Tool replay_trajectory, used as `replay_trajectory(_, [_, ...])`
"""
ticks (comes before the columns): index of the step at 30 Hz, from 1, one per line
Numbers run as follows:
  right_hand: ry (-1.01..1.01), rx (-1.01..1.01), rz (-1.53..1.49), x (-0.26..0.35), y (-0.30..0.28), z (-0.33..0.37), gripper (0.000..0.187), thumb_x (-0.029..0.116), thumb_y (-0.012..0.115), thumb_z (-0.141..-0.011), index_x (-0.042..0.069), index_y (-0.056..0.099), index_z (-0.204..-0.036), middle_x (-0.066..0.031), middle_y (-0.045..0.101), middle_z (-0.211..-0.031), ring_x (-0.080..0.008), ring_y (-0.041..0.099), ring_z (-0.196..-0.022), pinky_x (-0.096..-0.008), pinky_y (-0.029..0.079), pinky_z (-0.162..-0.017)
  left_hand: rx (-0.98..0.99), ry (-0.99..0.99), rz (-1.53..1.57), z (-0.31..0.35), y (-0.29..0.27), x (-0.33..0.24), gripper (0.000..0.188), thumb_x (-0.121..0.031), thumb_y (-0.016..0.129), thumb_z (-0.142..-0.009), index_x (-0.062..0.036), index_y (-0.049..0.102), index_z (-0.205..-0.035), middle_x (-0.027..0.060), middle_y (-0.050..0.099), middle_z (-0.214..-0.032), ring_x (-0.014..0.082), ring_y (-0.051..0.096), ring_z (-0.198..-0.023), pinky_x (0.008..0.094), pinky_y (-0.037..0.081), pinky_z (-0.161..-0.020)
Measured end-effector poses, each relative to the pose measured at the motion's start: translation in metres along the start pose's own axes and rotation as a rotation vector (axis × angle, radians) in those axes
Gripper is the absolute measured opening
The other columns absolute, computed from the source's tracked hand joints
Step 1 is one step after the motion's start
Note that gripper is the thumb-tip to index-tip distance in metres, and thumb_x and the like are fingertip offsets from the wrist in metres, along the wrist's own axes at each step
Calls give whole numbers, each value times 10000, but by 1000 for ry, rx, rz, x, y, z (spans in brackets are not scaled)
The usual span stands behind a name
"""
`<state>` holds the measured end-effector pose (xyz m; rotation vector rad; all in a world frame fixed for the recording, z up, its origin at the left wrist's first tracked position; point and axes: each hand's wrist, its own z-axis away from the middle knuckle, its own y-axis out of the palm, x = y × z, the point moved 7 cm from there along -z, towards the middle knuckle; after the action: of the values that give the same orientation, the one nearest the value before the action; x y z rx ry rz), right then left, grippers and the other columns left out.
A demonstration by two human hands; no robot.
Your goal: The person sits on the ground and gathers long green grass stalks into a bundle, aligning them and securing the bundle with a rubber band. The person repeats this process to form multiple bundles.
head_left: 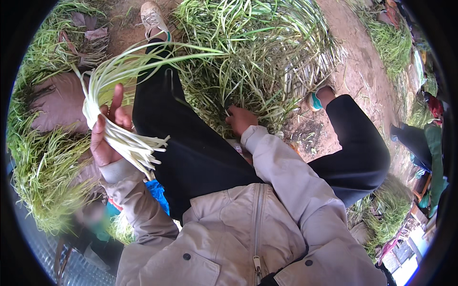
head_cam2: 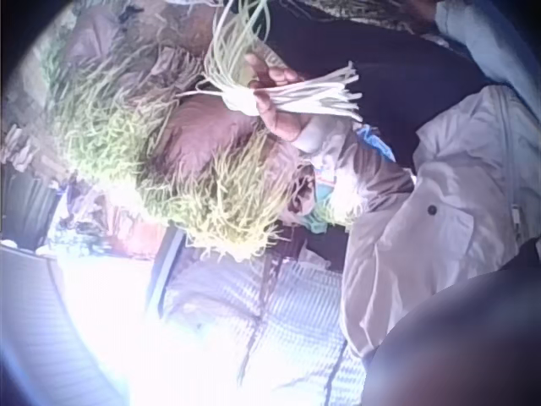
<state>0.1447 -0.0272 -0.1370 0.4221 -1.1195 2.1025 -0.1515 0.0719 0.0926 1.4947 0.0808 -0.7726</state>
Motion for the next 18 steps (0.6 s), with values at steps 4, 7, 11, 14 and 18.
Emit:
replay_trajectory(4, [-89, -46, -287, -5, -16, 4, 194, 172, 674, -869, 36, 720, -998, -132, 719, -924, -283, 665, -831, -377, 509, -782, -114, -31, 188, -11, -18, 4, 274, -176, 531, -1049, -17, 573, -1268, 93, 658, -1153, 101, 541, -739, 277, 503, -728])
replay_trajectory(7, [-15, 77, -657, 1, -27, 16, 174, 91, 639, -892, -7, 708, -1017, -62, 706, -910, -157, 630, -791, -314, 507, -749, -91, -97, 347, -31, -20, 44, 396, -247, 463, -1082, 1, 505, -1388, 16, 586, -910, 94, 481, -690, 278, 453, -690])
replay_trajectory(11, [-137, 138, -999, 27, -58, 57, 370, -55, 575, -894, -8, 634, -1256, -10, 639, -915, -83, 575, -804, -234, 491, -741, -136, -315, 199, -50, -19, 117, 272, -238, 595, -1022, -51, 597, -1219, 4, 618, -834, 95, 511, -655, 274, 457, -635])
replay_trajectory(14, [-157, 106, -1066, 40, -68, 75, 404, -69, 562, -893, -7, 622, -1287, -2, 630, -880, -70, 558, -777, -230, 477, -717, -400, -344, -102, -49, -33, 152, 229, -129, 729, -901, -45, 638, -1093, 55, 665, -844, 129, 567, -600, 314, 527, -591])
replay_trajectory(18, [-235, 72, -1080, 52, -71, 82, 374, -59, 565, -900, 2, 645, -1260, 7, 624, -870, -59, 545, -783, -221, 468, -739, -508, -358, -404, -42, -35, 165, 265, -80, 773, -845, 10, 644, -1059, 121, 711, -908, 130, 584, -577, 306, 517, -556])
